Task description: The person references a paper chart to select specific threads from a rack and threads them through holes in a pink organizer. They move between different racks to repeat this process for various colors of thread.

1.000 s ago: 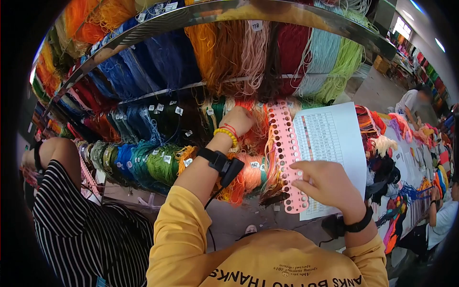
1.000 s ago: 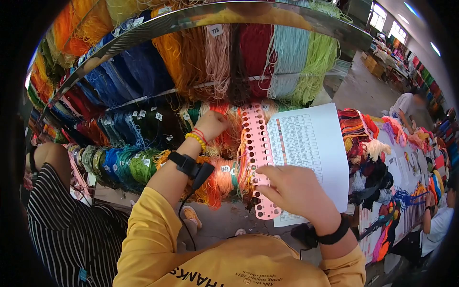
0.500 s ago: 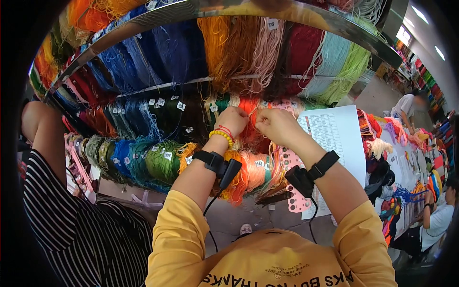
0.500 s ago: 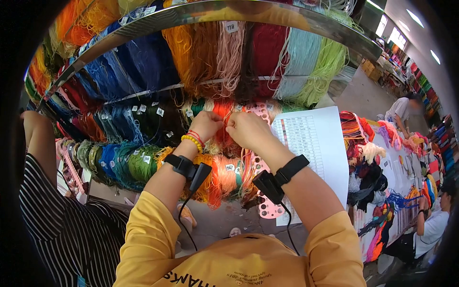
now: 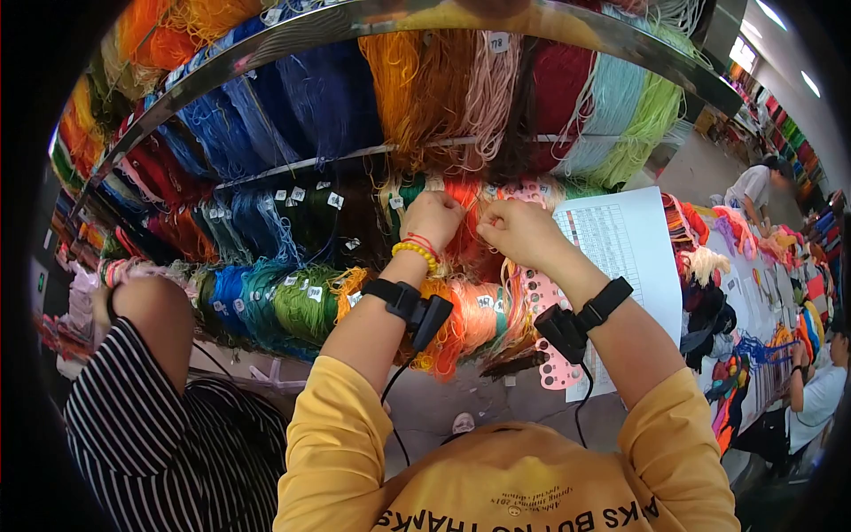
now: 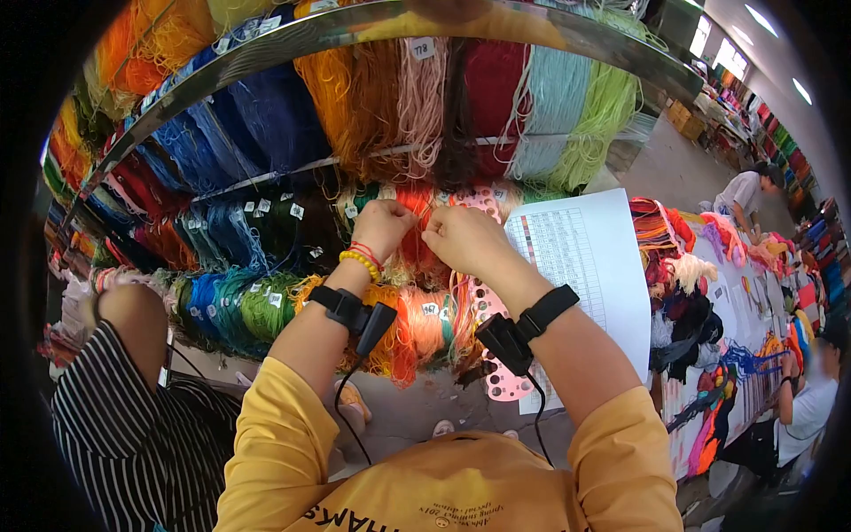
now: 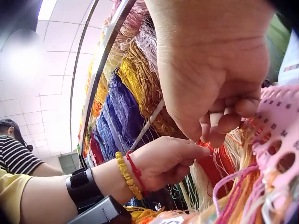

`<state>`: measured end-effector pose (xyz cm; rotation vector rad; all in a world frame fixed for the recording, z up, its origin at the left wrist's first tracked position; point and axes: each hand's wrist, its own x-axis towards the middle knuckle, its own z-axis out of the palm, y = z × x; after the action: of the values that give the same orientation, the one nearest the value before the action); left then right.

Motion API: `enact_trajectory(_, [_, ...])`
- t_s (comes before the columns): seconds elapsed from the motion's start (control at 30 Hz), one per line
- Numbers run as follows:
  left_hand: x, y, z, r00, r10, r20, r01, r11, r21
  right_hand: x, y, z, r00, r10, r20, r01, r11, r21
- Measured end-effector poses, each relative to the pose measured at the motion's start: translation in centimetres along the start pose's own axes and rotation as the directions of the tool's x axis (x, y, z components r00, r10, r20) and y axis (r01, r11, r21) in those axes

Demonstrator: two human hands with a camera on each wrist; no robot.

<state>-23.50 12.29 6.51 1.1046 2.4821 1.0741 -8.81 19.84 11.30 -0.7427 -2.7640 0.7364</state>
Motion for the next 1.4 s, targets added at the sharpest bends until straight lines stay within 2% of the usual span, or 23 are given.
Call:
enact_trajectory(0.17, [-0.4, -1.1, 0.1, 0.995, 0.075, -0.059, -0.085, 0.977, -0.194, -0.1, -0.3, -0.1, 1.0, 0.002, -0.003, -0.002, 1.0, 0.005])
enact_trajectory(0.27, [-1.7, -0.2, -1.1, 0.994, 0.092, -0.05, -0.103, 0.943, -0.316, 0.1, -0.3, 0.2, 0.98, -0.094, -0.174, 0.092, 0.996, -0.02])
enact_trajectory(0.37, [-3.5, 1.0, -2.3, 0.983, 0.176, -0.042, -0.177, 0.885, -0.431, 0.0, -0.7, 0.9, 0.89, -0.285, -0.356, 0.26, 0.958, -0.119])
enact_trajectory(0.43, [-4.8, 1.5, -2.7, 0.964, 0.261, -0.06, -0.257, 0.84, -0.477, 0.1, -0.6, 0.9, 0.886, -0.363, -0.288, 0.327, 0.93, -0.168])
enact_trajectory(0.6, [-6.9, 1.2, -3.0, 0.942, 0.281, 0.185, -0.058, 0.677, -0.734, -1.7, -0.3, -1.1, 0.858, -0.457, -0.233, 0.423, 0.887, -0.183])
enact_trajectory(0.63, [-7.2, 1.0, -2.8, 0.921, 0.308, 0.239, -0.014, 0.637, -0.771, -2.6, -0.1, -1.9, 0.864, -0.466, -0.19, 0.441, 0.883, -0.16])
enact_trajectory(0.7, [-7.7, 0.7, -2.1, 0.891, 0.364, 0.273, -0.074, 0.708, -0.702, -4.8, -0.2, -3.9, 0.868, -0.485, -0.108, 0.473, 0.873, -0.118])
enact_trajectory(0.8, [-8.8, 1.5, -1.7, 0.857, 0.39, 0.337, -0.134, 0.8, -0.585, -10.1, -1.4, -7.6, 0.871, -0.47, -0.141, 0.49, 0.822, 0.291])
enact_trajectory(0.87, [-8.6, 0.9, -0.9, 0.839, 0.387, 0.382, -0.13, 0.825, -0.55, -14.7, -0.2, -10.9, 0.917, -0.368, -0.153, 0.368, 0.637, 0.677])
enact_trajectory(0.9, [-8.5, 0.7, -0.7, 0.829, 0.385, 0.406, -0.128, 0.837, -0.532, -17.3, 0.9, -12.7, 0.903, -0.361, -0.233, 0.378, 0.411, 0.829])
enact_trajectory(0.93, [-8.6, 1.1, -1.0, 0.833, 0.359, 0.421, -0.152, 0.88, -0.449, -20.0, 2.5, -14.6, 0.865, -0.365, -0.345, 0.406, 0.105, 0.908])
enact_trajectory(0.97, [-9.0, 1.5, -1.1, 0.846, 0.369, 0.385, -0.183, 0.879, -0.44, -22.7, 4.3, -16.9, 0.812, -0.353, -0.465, 0.441, -0.151, 0.885])
enact_trajectory(1.0, [-9.4, 1.8, -1.1, 0.855, 0.382, 0.35, -0.215, 0.877, -0.431, -25.6, 6.1, -19.3, 0.771, -0.297, -0.563, 0.491, -0.286, 0.823])
enact_trajectory(1.03, [-9.8, 2.0, -1.0, 0.863, 0.396, 0.315, -0.246, 0.873, -0.422, -28.2, 7.5, -21.8, 0.759, -0.342, -0.554, 0.54, -0.146, 0.829])
enact_trajectory(1.07, [-10.2, 1.3, -0.5, 0.901, 0.41, 0.143, -0.344, 0.875, -0.341, -32.0, 10.7, -24.9, 0.786, -0.136, -0.603, 0.611, 0.027, 0.791])
enact_trajectory(1.1, [-11.3, 1.6, -0.9, 0.907, 0.413, 0.079, -0.362, 0.863, -0.353, -35.7, 13.8, -28.0, 0.777, 0.076, -0.624, 0.598, 0.217, 0.771])
enact_trajectory(1.13, [-12.6, 2.4, -1.7, 0.911, 0.413, 0.017, -0.379, 0.851, -0.363, -39.1, 15.9, -30.2, 0.698, 0.249, -0.671, 0.589, 0.334, 0.736])
enact_trajectory(1.17, [-14.1, 2.9, -2.2, 0.913, 0.407, -0.041, -0.392, 0.841, -0.373, -41.6, 17.7, -31.6, 0.552, 0.385, -0.74, 0.6, 0.433, 0.673])
enact_trajectory(1.27, [-18.4, 2.6, -2.0, 0.932, 0.268, 0.245, -0.008, 0.688, -0.725, -45.6, 18.5, -32.1, 0.041, 0.534, -0.844, 0.54, 0.699, 0.469])
enact_trajectory(1.3, [-19.4, 2.1, -1.1, 0.921, 0.251, 0.297, 0.035, 0.708, -0.705, -44.9, 18.0, -31.0, -0.019, 0.522, -0.853, 0.479, 0.754, 0.45])
enact_trajectory(1.33, [-20.6, 2.5, -0.9, 0.911, 0.231, 0.343, 0.082, 0.712, -0.697, -43.4, 17.2, -29.3, -0.022, 0.498, -0.867, 0.398, 0.8, 0.449])
enact_trajectory(1.37, [-21.6, 3.2, -0.6, 0.898, 0.213, 0.385, 0.125, 0.716, -0.687, -41.3, 16.6, -27.2, 0.064, 0.476, -0.877, 0.285, 0.834, 0.473])
enact_trajectory(1.4, [-22.4, 4.2, -0.3, 0.886, 0.244, 0.394, 0.1, 0.73, -0.676, -39.0, 17.2, -24.0, 0.372, 0.336, -0.865, 0.022, 0.929, 0.37])
